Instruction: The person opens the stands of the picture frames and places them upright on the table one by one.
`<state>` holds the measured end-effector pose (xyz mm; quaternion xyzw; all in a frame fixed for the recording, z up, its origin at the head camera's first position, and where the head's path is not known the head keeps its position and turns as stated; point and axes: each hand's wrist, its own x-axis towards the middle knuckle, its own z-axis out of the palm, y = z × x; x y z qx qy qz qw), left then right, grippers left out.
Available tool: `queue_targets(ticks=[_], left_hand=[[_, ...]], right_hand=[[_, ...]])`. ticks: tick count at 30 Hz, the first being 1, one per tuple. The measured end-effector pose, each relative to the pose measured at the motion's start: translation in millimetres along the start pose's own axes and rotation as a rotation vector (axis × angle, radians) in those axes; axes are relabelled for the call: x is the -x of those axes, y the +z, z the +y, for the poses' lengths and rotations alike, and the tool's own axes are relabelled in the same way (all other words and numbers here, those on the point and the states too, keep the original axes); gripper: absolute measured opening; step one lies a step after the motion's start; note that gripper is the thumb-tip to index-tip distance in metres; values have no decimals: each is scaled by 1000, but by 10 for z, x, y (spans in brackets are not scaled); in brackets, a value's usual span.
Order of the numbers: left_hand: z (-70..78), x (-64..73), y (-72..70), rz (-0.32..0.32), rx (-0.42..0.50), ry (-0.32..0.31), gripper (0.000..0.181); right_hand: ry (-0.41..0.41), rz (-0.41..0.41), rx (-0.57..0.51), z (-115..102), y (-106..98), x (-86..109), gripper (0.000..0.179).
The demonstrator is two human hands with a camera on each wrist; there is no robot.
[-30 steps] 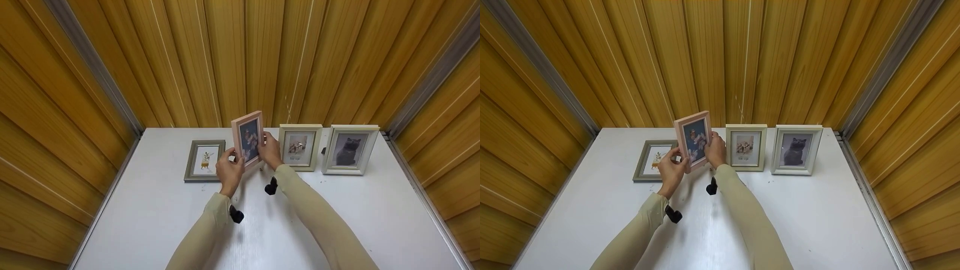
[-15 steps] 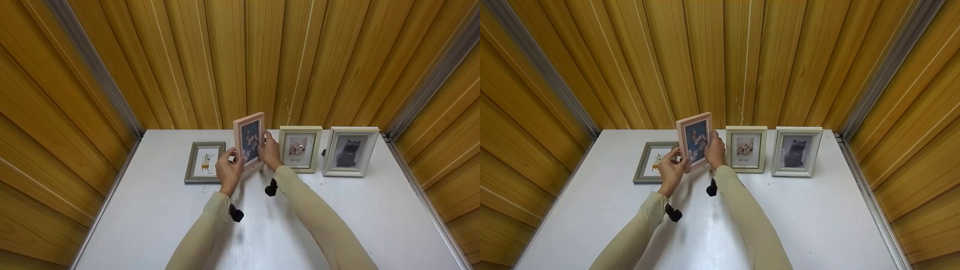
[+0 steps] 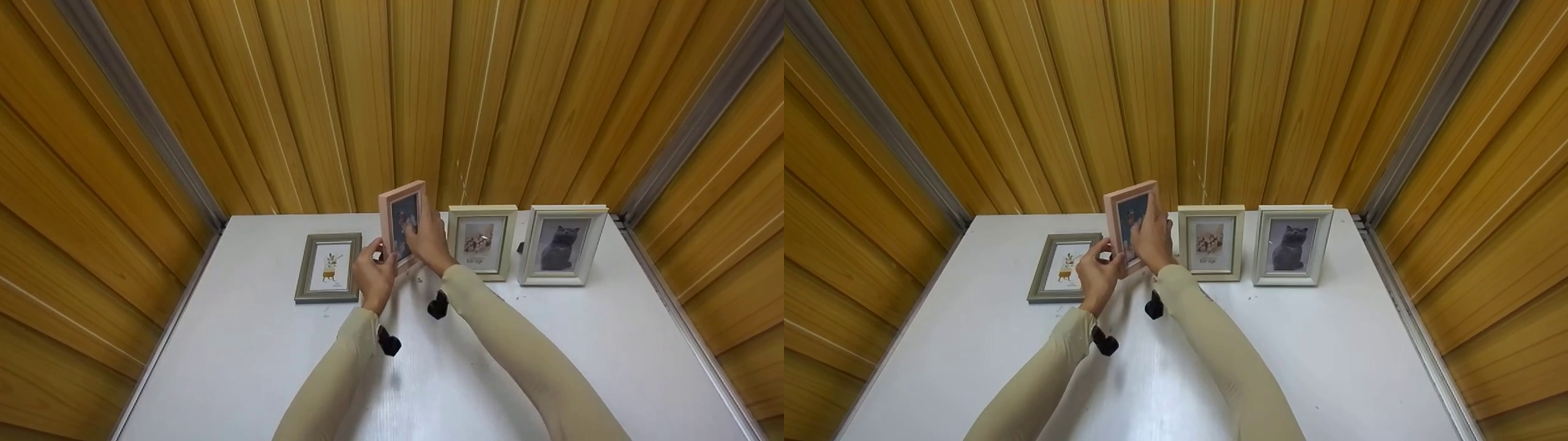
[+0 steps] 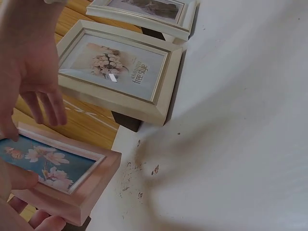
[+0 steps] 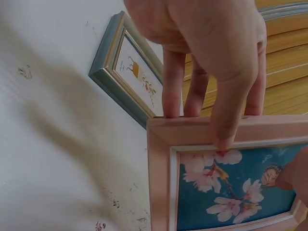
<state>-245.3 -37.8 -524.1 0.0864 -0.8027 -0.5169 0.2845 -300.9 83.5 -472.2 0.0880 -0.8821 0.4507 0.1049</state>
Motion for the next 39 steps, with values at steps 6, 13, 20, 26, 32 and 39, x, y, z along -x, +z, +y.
queue_targets(ticks=[6,13,20,26,32,39], left_hand=[[8,-24,52,10,-32,-51,35],[42,-20,105,45,-96,-37,25],[65,-6,165,65,-127,-40,28],[118,4,200,65,-104,-53,22],[159,15,223,72,-89,-47,14],[156,29,246,80,-99,-48,16]], right_hand=[[-59,-42,47,-213,-61,-45,74],[-96,-90,60,-414,-72,-111,74],[-129,-82,92,-487,-16,-165,68],[-120,-63,112,-483,23,-183,61],[-117,-25,108,-448,46,-196,55],[-197,-3,89,-394,61,-215,52]])
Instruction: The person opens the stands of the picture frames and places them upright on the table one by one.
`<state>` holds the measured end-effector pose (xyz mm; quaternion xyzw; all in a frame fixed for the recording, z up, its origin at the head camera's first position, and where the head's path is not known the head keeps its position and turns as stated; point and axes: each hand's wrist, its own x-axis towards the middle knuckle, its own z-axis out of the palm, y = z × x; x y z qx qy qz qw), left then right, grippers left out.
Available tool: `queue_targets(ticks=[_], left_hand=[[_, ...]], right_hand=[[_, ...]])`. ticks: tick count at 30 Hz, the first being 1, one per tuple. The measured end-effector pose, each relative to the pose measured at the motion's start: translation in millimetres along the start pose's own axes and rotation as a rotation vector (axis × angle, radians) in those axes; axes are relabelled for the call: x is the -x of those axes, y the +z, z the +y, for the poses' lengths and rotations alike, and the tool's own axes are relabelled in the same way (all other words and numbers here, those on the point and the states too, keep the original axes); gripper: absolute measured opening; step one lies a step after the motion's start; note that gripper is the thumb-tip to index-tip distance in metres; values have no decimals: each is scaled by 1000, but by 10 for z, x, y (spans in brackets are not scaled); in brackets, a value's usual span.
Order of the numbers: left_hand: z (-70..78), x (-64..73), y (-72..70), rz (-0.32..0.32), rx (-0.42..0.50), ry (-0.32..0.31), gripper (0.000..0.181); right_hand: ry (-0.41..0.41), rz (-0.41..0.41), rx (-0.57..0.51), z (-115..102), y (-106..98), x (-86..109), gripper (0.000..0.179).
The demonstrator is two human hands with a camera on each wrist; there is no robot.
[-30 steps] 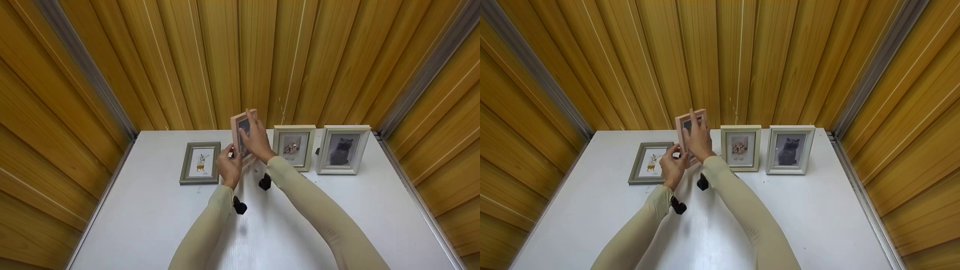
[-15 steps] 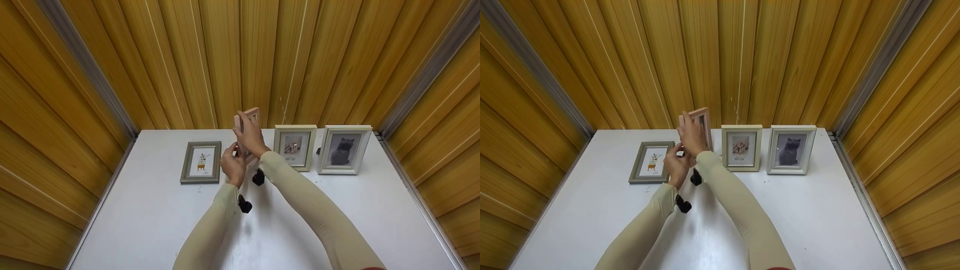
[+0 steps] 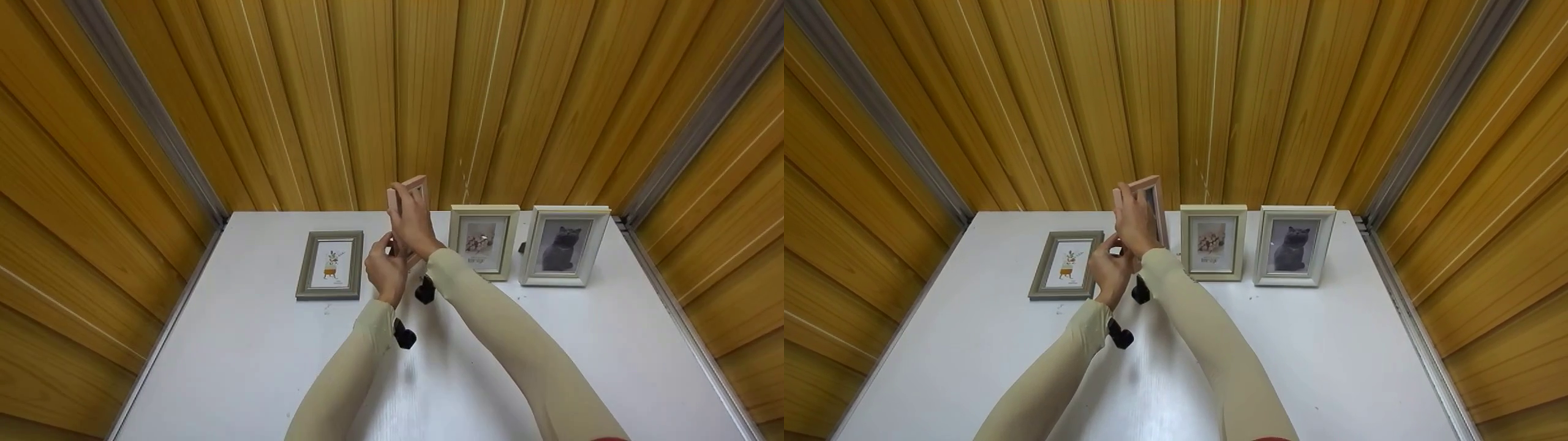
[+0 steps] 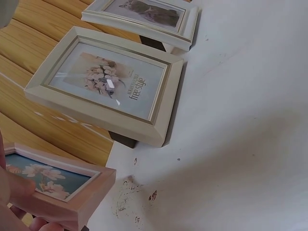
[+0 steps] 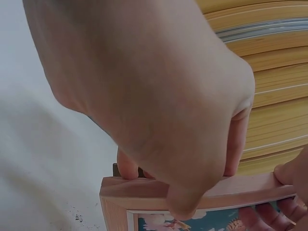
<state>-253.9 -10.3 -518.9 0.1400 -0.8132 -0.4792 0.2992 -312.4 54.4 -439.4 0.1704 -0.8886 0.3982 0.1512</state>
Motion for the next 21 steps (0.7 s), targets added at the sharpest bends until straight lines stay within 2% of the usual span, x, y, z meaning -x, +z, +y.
queue_targets(ticks=[8,13,21], left_hand=[[90,14,-6,-64,25,-21,16],[95,10,-39,-119,36,15,22],[24,-1,-133,-207,67,85,28]], right_hand=[[-63,-5,-23,27,-69,-17,46],[-62,-13,-55,53,-115,-15,47],[-37,-32,-110,141,-181,-18,48]])
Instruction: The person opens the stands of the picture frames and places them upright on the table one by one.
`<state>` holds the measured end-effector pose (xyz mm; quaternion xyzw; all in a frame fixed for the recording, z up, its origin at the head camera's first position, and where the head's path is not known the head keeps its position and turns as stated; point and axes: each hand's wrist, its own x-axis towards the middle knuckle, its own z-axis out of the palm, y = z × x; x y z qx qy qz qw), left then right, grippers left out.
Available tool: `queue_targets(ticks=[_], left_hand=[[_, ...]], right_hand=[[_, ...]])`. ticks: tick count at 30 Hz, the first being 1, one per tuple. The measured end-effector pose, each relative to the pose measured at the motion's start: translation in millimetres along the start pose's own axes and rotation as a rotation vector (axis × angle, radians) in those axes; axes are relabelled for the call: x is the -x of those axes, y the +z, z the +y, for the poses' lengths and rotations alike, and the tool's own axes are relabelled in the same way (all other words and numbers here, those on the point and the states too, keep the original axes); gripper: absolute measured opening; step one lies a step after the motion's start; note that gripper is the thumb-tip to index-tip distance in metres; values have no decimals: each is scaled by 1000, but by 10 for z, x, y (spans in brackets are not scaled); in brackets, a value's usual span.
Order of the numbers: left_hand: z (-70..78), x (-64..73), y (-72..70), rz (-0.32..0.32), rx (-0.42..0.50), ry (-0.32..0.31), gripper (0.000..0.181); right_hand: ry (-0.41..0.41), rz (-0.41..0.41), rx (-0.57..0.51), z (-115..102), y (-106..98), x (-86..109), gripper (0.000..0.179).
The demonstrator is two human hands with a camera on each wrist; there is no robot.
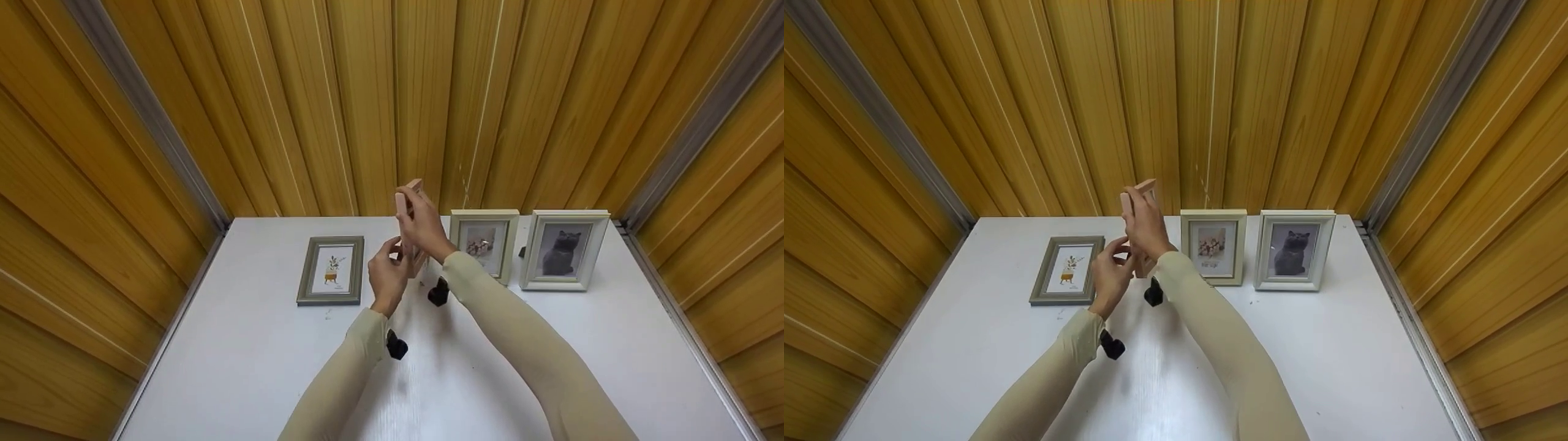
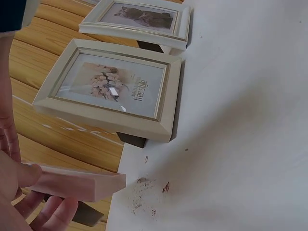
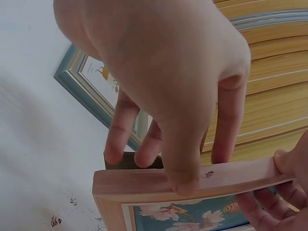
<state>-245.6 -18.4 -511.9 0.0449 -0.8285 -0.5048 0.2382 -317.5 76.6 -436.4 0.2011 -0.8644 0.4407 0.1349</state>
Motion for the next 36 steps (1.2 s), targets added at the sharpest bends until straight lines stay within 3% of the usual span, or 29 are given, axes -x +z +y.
queue_targets(ticks=[10,16,21,25,36], left_hand=[[-161,30,-118,-22,63,131,29],[-223,39,-173,-23,65,146,25],[-268,63,-185,-80,78,160,31],[-307,83,-170,-166,153,142,37],[-310,116,-115,-325,268,-30,41]], right_hand=[[16,-32,-62,56,-142,56,50],[9,-27,-94,131,-206,66,52],[31,-45,-154,170,-253,72,57],[50,-69,-168,190,-287,72,54],[96,-149,-175,212,-416,69,53]])
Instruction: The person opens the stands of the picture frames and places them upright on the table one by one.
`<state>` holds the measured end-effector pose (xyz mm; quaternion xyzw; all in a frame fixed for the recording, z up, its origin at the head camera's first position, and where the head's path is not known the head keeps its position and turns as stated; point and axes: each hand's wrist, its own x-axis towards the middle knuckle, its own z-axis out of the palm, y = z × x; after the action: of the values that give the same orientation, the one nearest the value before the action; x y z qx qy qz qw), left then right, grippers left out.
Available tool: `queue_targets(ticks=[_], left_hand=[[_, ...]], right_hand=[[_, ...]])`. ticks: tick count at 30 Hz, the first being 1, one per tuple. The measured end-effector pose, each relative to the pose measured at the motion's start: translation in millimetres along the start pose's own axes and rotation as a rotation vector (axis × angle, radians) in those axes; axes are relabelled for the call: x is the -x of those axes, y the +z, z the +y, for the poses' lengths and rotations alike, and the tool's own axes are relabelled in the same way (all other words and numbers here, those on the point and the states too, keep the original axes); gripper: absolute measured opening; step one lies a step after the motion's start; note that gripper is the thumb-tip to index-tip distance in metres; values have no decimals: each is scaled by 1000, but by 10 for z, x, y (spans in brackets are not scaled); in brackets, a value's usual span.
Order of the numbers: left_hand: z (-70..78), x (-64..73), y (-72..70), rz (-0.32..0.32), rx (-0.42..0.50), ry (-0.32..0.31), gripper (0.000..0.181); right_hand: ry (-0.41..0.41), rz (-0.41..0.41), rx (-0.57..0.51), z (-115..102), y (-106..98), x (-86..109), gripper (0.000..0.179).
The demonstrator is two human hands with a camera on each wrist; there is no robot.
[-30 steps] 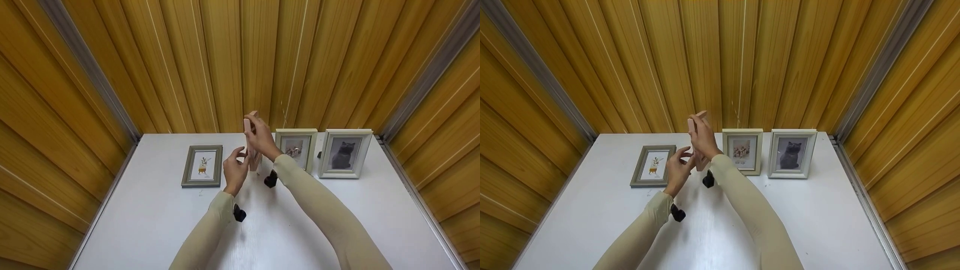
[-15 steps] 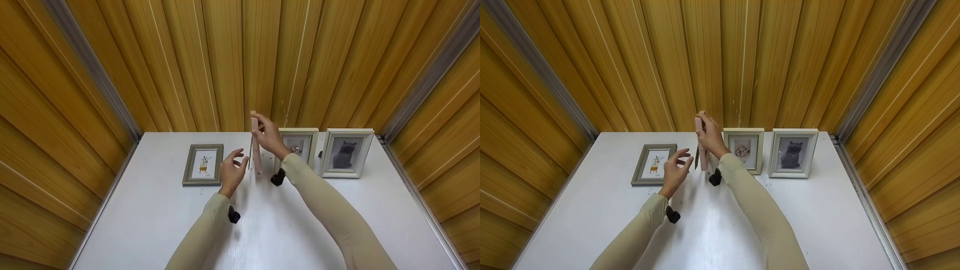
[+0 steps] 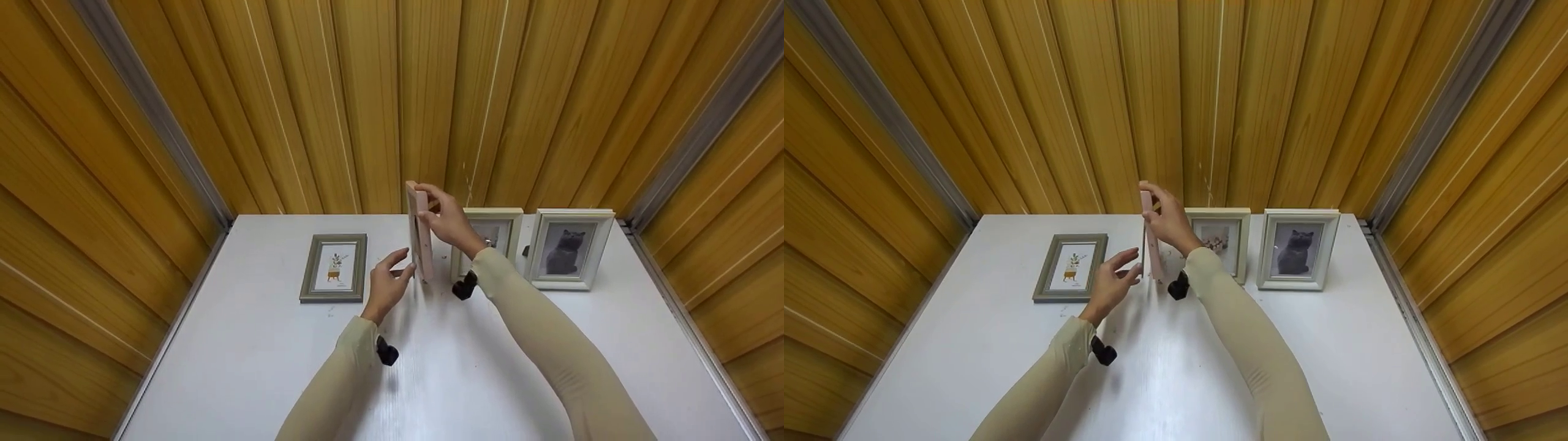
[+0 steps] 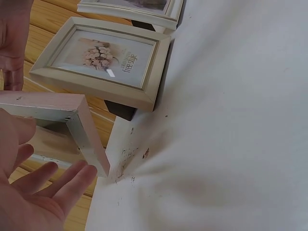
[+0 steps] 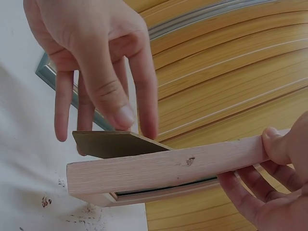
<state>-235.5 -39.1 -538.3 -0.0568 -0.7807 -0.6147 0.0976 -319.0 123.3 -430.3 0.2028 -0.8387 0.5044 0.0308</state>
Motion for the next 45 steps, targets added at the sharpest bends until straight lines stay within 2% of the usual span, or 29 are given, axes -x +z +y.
queue_targets(ticks=[4,11,22,28,36,40,45], left_hand=[[-7,-14,43,-15,35,-36,36],[-21,-13,81,-17,7,-5,30],[-56,8,79,-38,9,-5,29],[-47,-5,35,-43,-55,56,27],[-53,-39,-56,-24,-86,151,26],[-69,-57,-127,4,-139,183,26],[-82,-80,-239,62,-177,182,26]], right_hand=[[-10,-15,-5,7,-21,6,52],[-15,-25,-2,38,3,15,52],[-5,-31,-9,72,-3,31,53],[-12,-30,-15,77,-23,23,52],[5,-37,-27,32,-78,3,54],[18,-46,-37,39,-101,-3,55],[19,-50,-46,61,-113,-5,56]])
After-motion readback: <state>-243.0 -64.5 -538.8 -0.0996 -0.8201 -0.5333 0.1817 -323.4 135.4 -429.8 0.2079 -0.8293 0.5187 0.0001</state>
